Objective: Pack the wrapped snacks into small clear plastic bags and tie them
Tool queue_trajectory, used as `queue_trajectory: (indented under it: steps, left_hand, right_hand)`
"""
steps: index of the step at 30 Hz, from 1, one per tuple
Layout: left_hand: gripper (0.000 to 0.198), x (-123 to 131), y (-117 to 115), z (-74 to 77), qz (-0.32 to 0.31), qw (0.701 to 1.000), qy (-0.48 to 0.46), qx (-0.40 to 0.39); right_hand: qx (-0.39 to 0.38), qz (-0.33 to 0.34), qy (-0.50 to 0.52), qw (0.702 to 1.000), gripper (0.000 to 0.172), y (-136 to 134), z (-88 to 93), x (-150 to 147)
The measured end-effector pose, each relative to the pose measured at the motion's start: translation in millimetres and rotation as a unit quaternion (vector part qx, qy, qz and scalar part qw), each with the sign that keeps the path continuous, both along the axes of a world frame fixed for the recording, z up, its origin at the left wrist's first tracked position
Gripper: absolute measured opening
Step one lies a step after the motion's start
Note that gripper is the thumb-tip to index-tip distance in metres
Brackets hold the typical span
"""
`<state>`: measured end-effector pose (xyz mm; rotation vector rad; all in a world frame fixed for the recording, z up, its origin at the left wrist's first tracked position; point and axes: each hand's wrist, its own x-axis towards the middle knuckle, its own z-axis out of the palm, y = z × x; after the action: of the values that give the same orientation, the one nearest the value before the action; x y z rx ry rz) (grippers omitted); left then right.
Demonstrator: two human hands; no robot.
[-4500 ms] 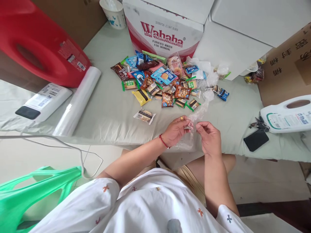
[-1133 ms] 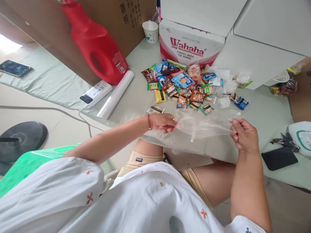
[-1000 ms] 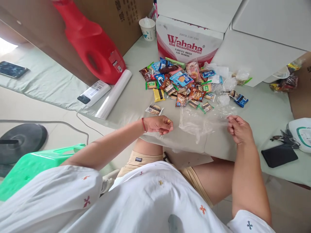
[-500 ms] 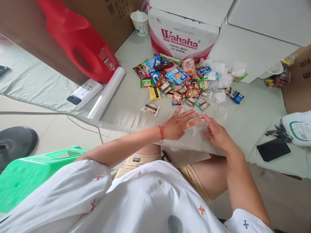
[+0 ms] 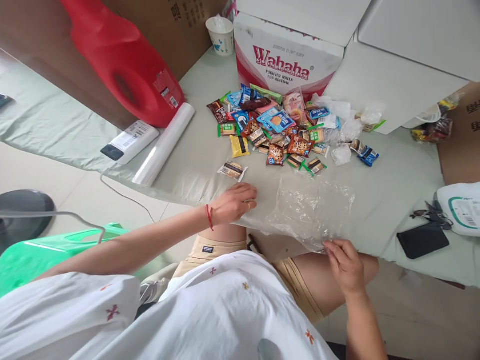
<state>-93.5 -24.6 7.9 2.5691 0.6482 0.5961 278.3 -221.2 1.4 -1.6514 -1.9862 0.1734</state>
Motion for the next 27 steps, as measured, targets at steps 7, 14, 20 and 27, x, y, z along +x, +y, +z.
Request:
queue_trajectory:
  steps: [7, 14, 20, 27]
  left_hand:
    - [0.038, 111, -33, 40.3, 0.135, 0.982, -0.064, -0.119]
    - [0.058, 83, -2, -14.6, 0.144, 0.977, 0.158, -0.02]
    - [0.075, 44, 10, -28.2, 0.116, 0.981, 0.153, 0.007]
    - [0.079, 47, 8, -24.1, 0.107, 0.984, 0.139, -0.014]
  right_hand:
    - [0.037, 0.02, 0.024, 0.999, 0.034, 28, 11.2, -28]
    - [0.011, 0.021, 0.038, 0.999, 0.031, 27, 13.2, -10]
    - [-0.217, 0.093, 0.081, 0.968, 0.029, 8, 14.6, 25]
    - [-0.118, 0.042, -0.041, 0.991, 0.028, 172, 107.6, 6]
